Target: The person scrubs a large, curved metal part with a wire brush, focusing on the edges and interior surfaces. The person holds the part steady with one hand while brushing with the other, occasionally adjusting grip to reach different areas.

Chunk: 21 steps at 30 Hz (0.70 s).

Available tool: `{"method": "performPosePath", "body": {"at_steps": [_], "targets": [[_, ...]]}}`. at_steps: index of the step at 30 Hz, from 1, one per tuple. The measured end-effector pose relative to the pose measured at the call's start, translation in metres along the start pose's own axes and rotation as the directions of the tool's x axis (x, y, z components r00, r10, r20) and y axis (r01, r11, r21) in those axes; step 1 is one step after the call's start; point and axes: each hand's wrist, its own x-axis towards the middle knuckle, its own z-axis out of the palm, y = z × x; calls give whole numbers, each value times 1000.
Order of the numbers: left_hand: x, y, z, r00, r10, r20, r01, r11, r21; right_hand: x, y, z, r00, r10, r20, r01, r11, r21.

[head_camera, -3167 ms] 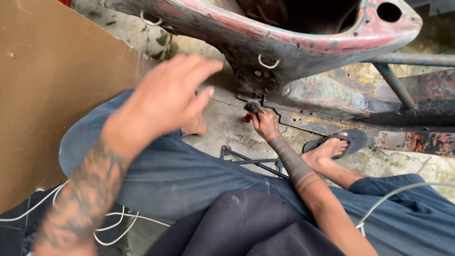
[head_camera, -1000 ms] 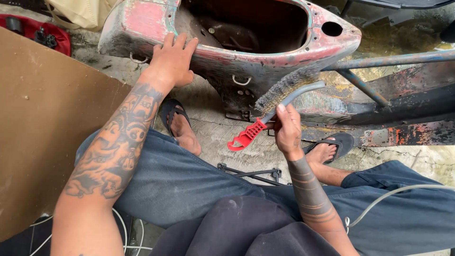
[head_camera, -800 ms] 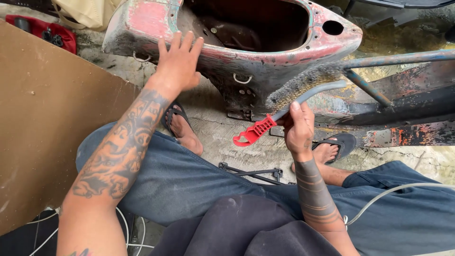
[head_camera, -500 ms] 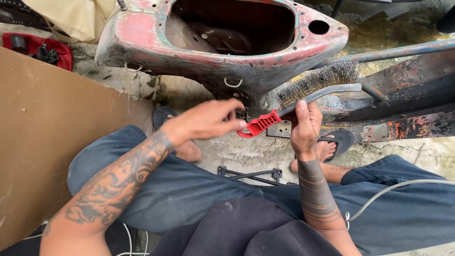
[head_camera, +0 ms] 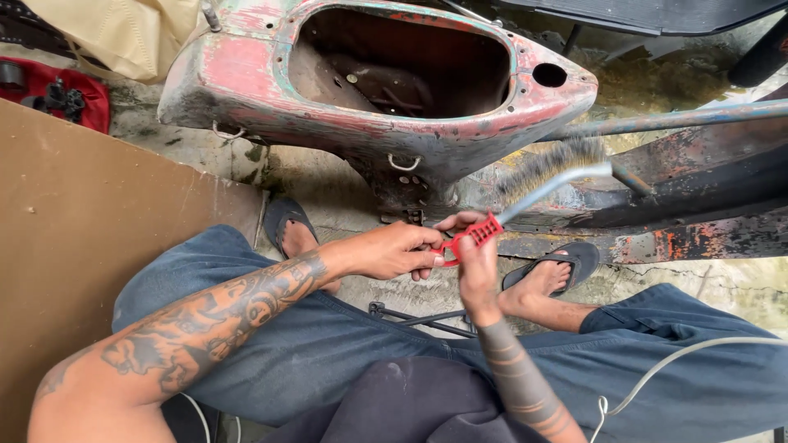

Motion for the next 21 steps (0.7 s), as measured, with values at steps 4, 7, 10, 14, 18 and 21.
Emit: {"method": "performPosePath", "body": {"at_steps": [4, 7, 10, 14, 18, 21], "targets": [[5, -3, -8, 999, -14, 50, -5, 930, 367, -11, 6, 4, 996, 76, -54, -71, 993, 96], [15, -12, -38, 998, 50, -23, -5, 497, 868, 1, 23, -14, 990, 103, -100, -101, 995, 22], [9, 0, -82, 959, 216, -185, 136, 224, 965, 5, 53, -33, 978, 141, -152, -144, 989, -11], [-24, 9, -139, 841, 366, -398, 273, 347, 897, -3, 104, -48, 971, 188, -146, -193, 981, -22], [-49, 11, -156, 823, -1, -568, 516, 419, 747, -10, 117, -42, 938, 305, -161, -315, 949, -35], [-56, -9, -164, 789, -55, -612, 575, 416, 705, -15, 143, -52, 965, 197, -176, -248, 902, -352]]}}
